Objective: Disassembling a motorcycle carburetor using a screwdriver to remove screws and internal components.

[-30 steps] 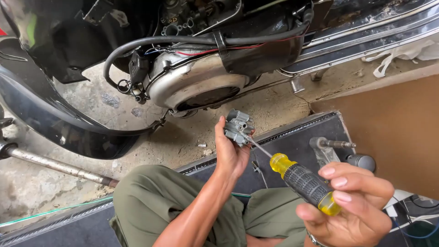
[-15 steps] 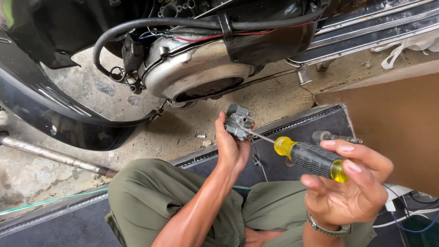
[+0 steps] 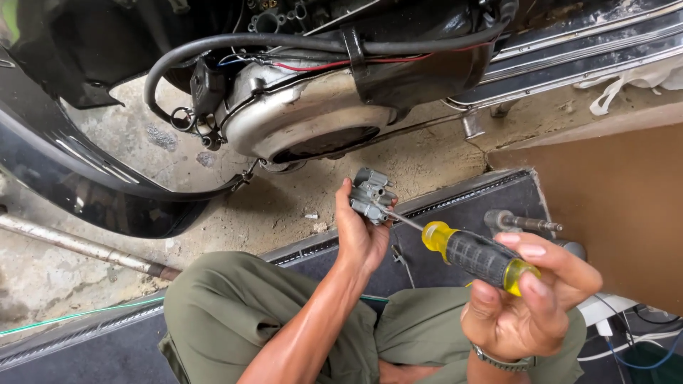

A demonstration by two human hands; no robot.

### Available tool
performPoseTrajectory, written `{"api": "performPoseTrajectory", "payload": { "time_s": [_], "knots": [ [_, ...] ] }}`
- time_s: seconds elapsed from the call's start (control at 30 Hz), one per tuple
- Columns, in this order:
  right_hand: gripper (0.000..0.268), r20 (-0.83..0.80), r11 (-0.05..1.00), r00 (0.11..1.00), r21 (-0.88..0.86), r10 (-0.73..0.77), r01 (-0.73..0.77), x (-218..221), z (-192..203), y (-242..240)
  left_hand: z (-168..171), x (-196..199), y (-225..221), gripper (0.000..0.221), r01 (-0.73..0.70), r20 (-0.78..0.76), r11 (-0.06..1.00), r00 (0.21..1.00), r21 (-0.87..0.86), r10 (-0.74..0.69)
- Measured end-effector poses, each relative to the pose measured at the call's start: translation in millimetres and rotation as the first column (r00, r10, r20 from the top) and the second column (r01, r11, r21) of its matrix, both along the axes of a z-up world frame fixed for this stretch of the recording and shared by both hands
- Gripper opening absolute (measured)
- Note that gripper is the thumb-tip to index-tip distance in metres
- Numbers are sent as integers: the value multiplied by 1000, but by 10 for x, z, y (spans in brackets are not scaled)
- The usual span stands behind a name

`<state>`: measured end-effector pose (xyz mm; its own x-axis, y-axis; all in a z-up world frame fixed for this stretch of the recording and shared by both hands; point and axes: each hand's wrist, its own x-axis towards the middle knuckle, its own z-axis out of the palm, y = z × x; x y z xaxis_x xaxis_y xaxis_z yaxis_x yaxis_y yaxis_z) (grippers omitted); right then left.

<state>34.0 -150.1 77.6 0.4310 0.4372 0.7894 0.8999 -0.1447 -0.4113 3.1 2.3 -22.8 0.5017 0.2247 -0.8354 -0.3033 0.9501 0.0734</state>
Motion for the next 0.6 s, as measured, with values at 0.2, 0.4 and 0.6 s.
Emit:
{"api": "performPoseTrajectory", "payload": {
  "time_s": [0.2,0.4,0.6],
  "knots": [
    [43,20,999,1000,-36,24,-23,25,30,-17,-38,17,-6,38,6,-18,1000,1000,-7,-6],
    [42,-1,999,1000,34,-4,4,12,-6,0,-54,34,-18,39,-11,-11,1000,1000,-2,11],
    [46,26,998,1000,-62,12,-11,45,69,-40,-106,44,-28,37,-20,-16,1000,1000,-7,19]
  ]
}}
